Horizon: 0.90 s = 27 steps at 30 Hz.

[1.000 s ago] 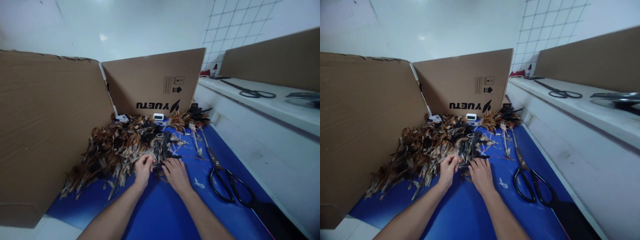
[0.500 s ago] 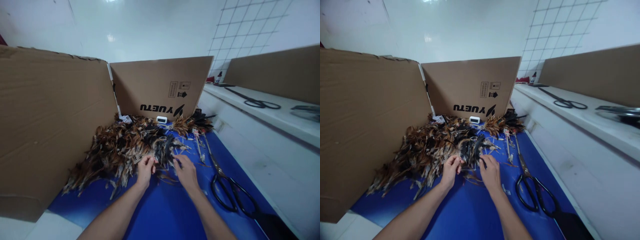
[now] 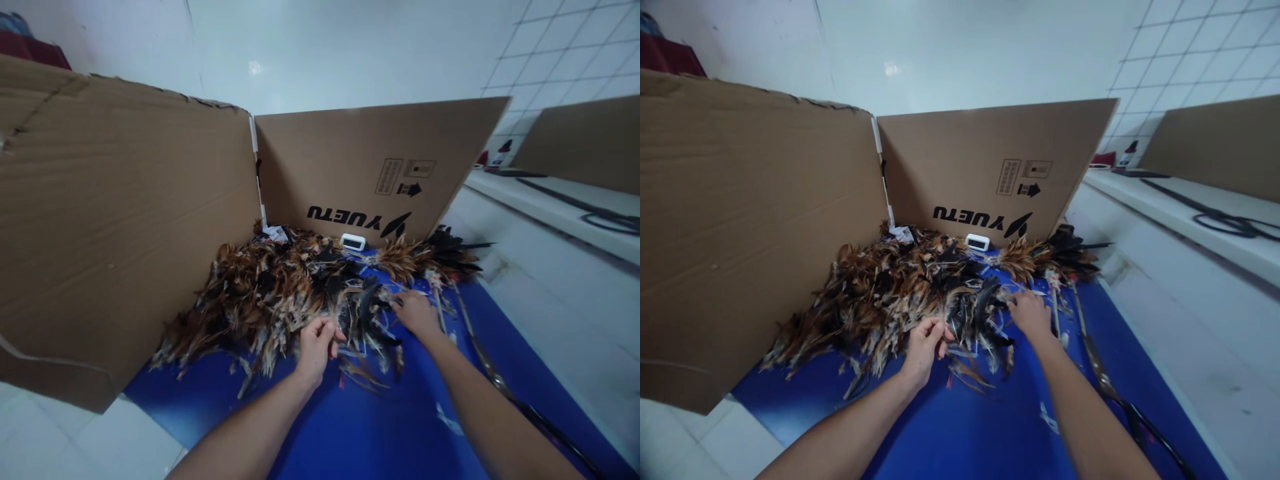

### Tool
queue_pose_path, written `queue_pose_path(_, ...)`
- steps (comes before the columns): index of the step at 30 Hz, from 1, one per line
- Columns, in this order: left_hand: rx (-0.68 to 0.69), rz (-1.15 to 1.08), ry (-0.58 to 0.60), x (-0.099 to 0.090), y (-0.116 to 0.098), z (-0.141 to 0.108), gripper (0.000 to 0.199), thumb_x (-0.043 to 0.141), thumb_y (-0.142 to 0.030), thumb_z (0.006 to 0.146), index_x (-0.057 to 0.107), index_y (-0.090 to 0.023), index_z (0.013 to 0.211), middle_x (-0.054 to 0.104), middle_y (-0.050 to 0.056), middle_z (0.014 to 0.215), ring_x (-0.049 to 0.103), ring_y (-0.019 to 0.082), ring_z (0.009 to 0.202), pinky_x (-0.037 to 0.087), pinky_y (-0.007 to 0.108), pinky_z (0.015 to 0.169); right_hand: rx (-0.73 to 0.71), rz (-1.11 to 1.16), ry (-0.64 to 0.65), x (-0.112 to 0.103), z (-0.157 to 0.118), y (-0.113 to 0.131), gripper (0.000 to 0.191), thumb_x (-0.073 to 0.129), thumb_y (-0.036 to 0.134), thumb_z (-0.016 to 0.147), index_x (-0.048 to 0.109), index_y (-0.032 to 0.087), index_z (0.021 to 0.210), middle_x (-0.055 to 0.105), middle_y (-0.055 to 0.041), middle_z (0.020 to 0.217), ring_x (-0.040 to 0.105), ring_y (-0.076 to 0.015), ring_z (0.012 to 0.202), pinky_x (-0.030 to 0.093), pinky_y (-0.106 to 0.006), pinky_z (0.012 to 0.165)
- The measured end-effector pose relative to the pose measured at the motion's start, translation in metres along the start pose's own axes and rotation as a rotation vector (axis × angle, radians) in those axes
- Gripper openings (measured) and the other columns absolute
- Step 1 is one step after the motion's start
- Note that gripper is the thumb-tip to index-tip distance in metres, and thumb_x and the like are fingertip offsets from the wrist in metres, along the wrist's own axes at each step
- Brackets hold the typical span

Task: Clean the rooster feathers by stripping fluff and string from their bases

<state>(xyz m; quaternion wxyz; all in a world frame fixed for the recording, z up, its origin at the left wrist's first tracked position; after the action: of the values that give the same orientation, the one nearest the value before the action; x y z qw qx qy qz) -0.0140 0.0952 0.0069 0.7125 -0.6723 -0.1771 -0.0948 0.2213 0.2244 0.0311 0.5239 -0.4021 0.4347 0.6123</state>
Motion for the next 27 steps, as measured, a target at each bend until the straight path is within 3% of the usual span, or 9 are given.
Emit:
queue_pose_path(3, -0.002, -0.002, -0.008, -0.001, 0.000, 0.001, 0.032, 0.058, -0.044, 0.078, 0.054, -0.012, 0.075, 0.060, 0.000, 0.064, 0.039, 0.003, 0.036, 0.026, 0.017, 0.036, -0.040, -0.058, 0.053, 0.006, 0.006, 0.003, 0.015, 0.051, 0.026, 0.082, 0.064, 0.018, 0.085, 0.067, -0.0104, 0.095, 0.061, -0.0261, 0.090, 0.043, -0.034, 0.069)
queue_pose_path(7, -0.001, 0.000, -0.019, -0.002, 0.000, 0.001, 0.031, 0.058, -0.043, 0.078, 0.055, -0.012, 0.076, 0.060, 0.000, 0.062, 0.038, 0.003, 0.035, 0.027, 0.017, 0.036, -0.114, -0.111, 0.080, -0.001, 0.010, 0.009, 0.015, 0.048, 0.024, 0.085, 0.062, 0.017, 0.084, 0.067, -0.0110, 0.097, 0.061, -0.0254, 0.090, 0.041, -0.032, 0.068)
queue_pose_path(14, 0.018, 0.007, -0.013, -0.002, -0.001, 0.002, 0.032, 0.058, -0.045, 0.077, 0.054, -0.013, 0.076, 0.060, -0.001, 0.063, 0.038, 0.003, 0.035, 0.026, 0.016, 0.036, -0.158, -0.152, 0.080, -0.036, 0.007, 0.012, 0.018, 0.044, 0.027, 0.089, 0.057, 0.016, 0.093, 0.069, -0.0121, 0.078, 0.065, -0.0249, 0.074, 0.039, -0.031, 0.063)
queue_pose_path(21, 0.050, 0.032, -0.025, -0.004, -0.008, 0.000, 0.033, 0.059, -0.046, 0.076, 0.054, -0.014, 0.073, 0.059, -0.001, 0.063, 0.039, 0.003, 0.036, 0.026, 0.016, 0.036, -0.146, -0.039, -0.001, -0.070, -0.015, 0.012, 0.017, 0.045, 0.025, 0.088, 0.056, 0.022, 0.100, 0.069, -0.0061, 0.083, 0.065, -0.0211, 0.075, 0.040, -0.026, 0.061)
queue_pose_path(27, 0.070, 0.024, -0.030, -0.007, -0.009, 0.001, 0.035, 0.058, -0.049, 0.076, 0.054, -0.014, 0.074, 0.059, -0.001, 0.064, 0.038, 0.002, 0.036, 0.026, 0.016, 0.036, -0.145, 0.068, -0.046, -0.065, -0.028, 0.011, 0.017, 0.047, 0.022, 0.083, 0.059, 0.022, 0.095, 0.070, -0.0055, 0.087, 0.065, -0.0214, 0.079, 0.044, -0.027, 0.067)
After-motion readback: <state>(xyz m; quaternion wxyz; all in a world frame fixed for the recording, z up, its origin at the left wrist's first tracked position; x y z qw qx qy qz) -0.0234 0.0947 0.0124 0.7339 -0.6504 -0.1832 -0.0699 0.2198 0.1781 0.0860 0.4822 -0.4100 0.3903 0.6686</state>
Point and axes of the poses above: each hand's wrist, its own z-axis towards the middle knuckle, its own x-axis out of the palm, y = z × x, the point moved 10 cm from there along z, towards the middle knuckle
